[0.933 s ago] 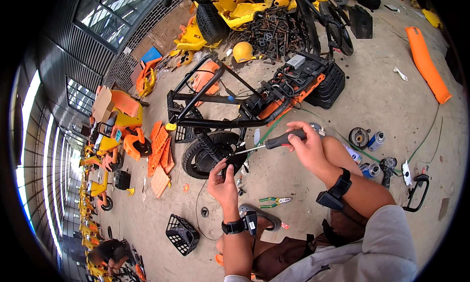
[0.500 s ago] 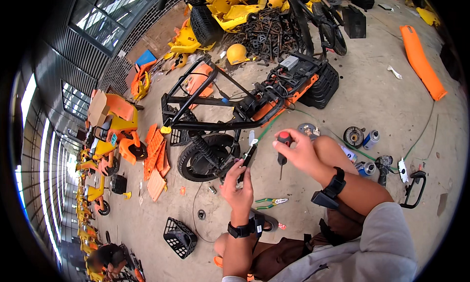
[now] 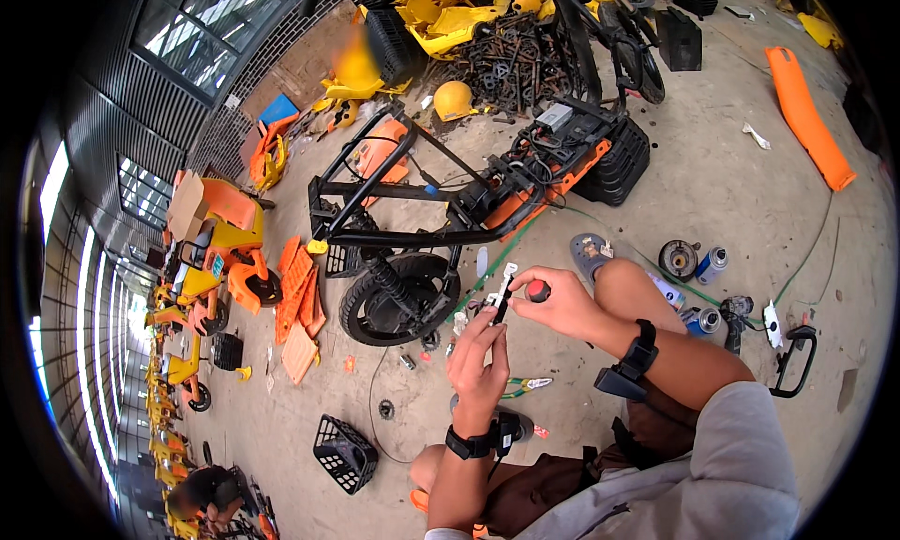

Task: The person uses a screwdriver to tighten a screw on a small black motorcycle component and then holds it up while sitting on the floor.

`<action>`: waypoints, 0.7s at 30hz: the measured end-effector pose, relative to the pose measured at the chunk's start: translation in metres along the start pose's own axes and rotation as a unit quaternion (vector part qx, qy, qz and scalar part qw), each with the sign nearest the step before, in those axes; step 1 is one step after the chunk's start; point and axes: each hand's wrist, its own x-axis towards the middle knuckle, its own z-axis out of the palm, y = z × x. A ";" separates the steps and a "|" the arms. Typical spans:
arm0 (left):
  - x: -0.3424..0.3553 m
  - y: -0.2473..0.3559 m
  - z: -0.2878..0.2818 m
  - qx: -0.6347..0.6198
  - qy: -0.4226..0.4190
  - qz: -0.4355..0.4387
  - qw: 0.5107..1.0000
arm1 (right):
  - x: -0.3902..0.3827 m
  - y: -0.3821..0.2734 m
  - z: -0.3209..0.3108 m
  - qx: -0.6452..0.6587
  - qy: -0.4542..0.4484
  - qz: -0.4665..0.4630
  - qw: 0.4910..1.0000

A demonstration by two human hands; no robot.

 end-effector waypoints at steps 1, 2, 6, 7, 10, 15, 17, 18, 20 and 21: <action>0.001 0.001 -0.001 -0.004 -0.002 -0.001 1.000 | 0.000 0.001 0.000 0.002 0.001 0.000 1.000; 0.000 0.001 -0.001 -0.009 -0.004 -0.004 1.000 | 0.000 0.001 0.001 0.003 0.001 0.001 1.000; -0.001 0.001 -0.002 -0.013 -0.007 -0.005 1.000 | 0.000 -0.001 0.001 0.002 -0.001 -0.006 1.000; -0.001 0.001 -0.002 -0.014 -0.007 -0.004 1.000 | 0.000 0.001 0.001 0.007 -0.007 -0.006 1.000; -0.001 0.001 -0.001 -0.013 -0.007 -0.001 1.000 | 0.000 0.002 0.001 0.009 -0.010 -0.011 1.000; 0.000 0.002 -0.002 -0.012 -0.012 0.000 1.000 | -0.001 -0.001 0.001 -0.011 -0.002 -0.019 1.000; 0.000 0.002 -0.002 -0.014 -0.014 -0.004 1.000 | -0.001 0.001 0.001 -0.008 -0.002 -0.018 1.000; 0.000 0.002 -0.002 -0.015 -0.015 -0.006 1.000 | -0.001 0.001 0.002 -0.015 -0.001 -0.026 1.000; -0.001 0.002 -0.002 -0.017 -0.015 -0.012 1.000 | -0.001 0.000 0.001 -0.031 0.002 -0.043 0.999; -0.002 0.001 -0.002 -0.018 -0.016 -0.015 1.000 | -0.001 0.000 0.001 -0.031 0.001 -0.035 0.999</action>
